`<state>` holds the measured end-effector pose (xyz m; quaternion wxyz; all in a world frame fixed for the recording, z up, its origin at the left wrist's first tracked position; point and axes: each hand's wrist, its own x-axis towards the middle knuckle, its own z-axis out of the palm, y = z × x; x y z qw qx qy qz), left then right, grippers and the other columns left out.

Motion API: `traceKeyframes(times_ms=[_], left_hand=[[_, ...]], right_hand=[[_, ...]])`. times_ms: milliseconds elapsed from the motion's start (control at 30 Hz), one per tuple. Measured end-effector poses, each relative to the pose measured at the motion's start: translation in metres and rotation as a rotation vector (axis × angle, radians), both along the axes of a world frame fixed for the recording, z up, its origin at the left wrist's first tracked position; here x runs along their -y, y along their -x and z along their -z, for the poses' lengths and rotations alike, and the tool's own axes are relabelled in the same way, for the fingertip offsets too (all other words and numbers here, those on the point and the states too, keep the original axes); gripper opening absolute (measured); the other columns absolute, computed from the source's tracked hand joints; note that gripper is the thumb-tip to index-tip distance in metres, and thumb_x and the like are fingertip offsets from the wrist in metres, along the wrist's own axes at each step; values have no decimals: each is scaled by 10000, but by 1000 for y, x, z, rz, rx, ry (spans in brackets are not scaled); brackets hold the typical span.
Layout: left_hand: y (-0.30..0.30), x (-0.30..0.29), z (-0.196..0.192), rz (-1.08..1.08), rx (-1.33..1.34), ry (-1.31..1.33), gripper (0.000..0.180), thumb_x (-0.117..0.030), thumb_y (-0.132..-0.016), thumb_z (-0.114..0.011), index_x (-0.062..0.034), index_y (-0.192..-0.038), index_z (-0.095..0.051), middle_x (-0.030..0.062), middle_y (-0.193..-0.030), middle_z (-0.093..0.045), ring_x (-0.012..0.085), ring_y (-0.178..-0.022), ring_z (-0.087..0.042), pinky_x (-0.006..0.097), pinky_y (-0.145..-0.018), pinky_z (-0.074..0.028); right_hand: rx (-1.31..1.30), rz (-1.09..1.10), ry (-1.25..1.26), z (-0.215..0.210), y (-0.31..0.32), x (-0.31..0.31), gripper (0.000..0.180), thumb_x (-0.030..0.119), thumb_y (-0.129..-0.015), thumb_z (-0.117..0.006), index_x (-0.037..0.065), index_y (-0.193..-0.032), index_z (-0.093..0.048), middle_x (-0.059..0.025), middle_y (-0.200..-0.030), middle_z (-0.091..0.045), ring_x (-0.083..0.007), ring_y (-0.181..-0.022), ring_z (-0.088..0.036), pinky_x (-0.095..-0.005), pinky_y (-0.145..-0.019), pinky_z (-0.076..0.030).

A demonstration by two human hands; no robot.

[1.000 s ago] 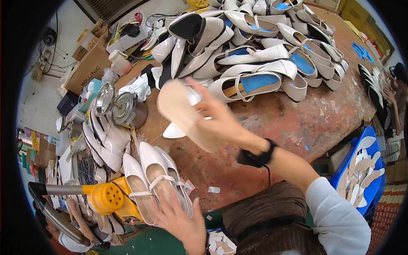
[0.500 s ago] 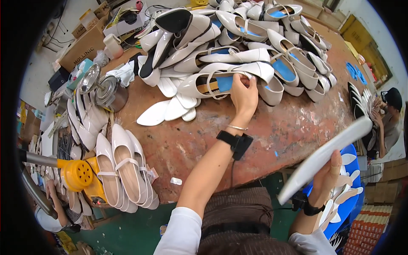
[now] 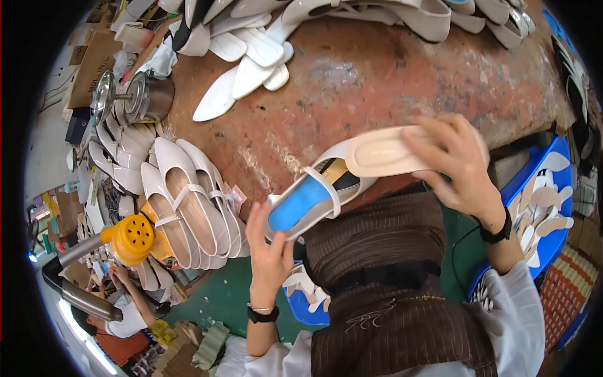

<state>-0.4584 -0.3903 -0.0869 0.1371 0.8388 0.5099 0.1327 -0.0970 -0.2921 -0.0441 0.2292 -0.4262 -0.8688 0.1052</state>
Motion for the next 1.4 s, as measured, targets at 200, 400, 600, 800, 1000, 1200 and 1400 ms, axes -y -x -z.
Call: traceKeyframes(times_ms=[200,400,600,800,1000,1200,1400], left_hand=[[-15,-4,55,-302,693,-147,815,-201,-710,-864,-39,-1381,-432,278,-1555,-259,471,-1415,-320,562,-1153,-292],[-19,4,73,-390,757,-142,1407,-450,-676,-901,-83,-1542,146,341,-1498,-290,454,-1396,-347,538,-1119,-359],[-14,4,77,-354,785,-154,1419,-463,-674,-901,-114,-1549,161,336,-1496,-299,442,-1352,-401,527,-1090,-395],[-9,4,77,-312,792,-128,1433,-450,-666,-910,-146,-1550,176,332,-1506,-282,425,-1340,-416,503,-1078,-410],[-4,-1,67,-251,990,-28,1225,-417,-719,-872,-114,-1569,-43,324,-1516,-289,426,-1346,-417,496,-1093,-384],[-4,0,72,-407,823,-18,356,-174,-854,-573,9,-1151,-501,322,-1401,-450,452,-1273,-482,516,-1068,-387],[-13,-1,57,-451,792,-47,263,-180,-873,-537,-13,-1059,-457,311,-1397,-468,391,-1254,-476,488,-1105,-304]], right_hand=[[-227,-236,126,55,67,1,308,92,-659,-738,47,-963,-737,-109,-1129,-651,-283,-1049,-593,-430,-896,-466],[-337,-411,241,75,134,2,187,106,-681,-698,26,-843,-748,-86,-1062,-675,-244,-1048,-601,-373,-962,-451],[-333,-428,314,78,151,-2,222,113,-692,-690,12,-883,-741,-101,-1036,-660,-270,-1049,-606,-385,-956,-477],[-129,-504,230,71,158,-3,243,114,-753,-633,-14,-938,-725,-119,-1079,-643,-272,-1077,-603,-382,-960,-486],[-147,-808,228,89,177,-13,371,102,-821,-568,-46,-1149,-657,-174,-1262,-628,-287,-1172,-602,-375,-993,-486],[105,-695,344,69,178,8,415,104,-824,-559,0,-1216,-644,-181,-1249,-652,-296,-1164,-624,-378,-1054,-457],[218,-255,94,66,151,31,336,122,-761,-622,127,-1071,-751,-82,-1198,-694,-243,-1259,-570,-485,-1174,-295]])
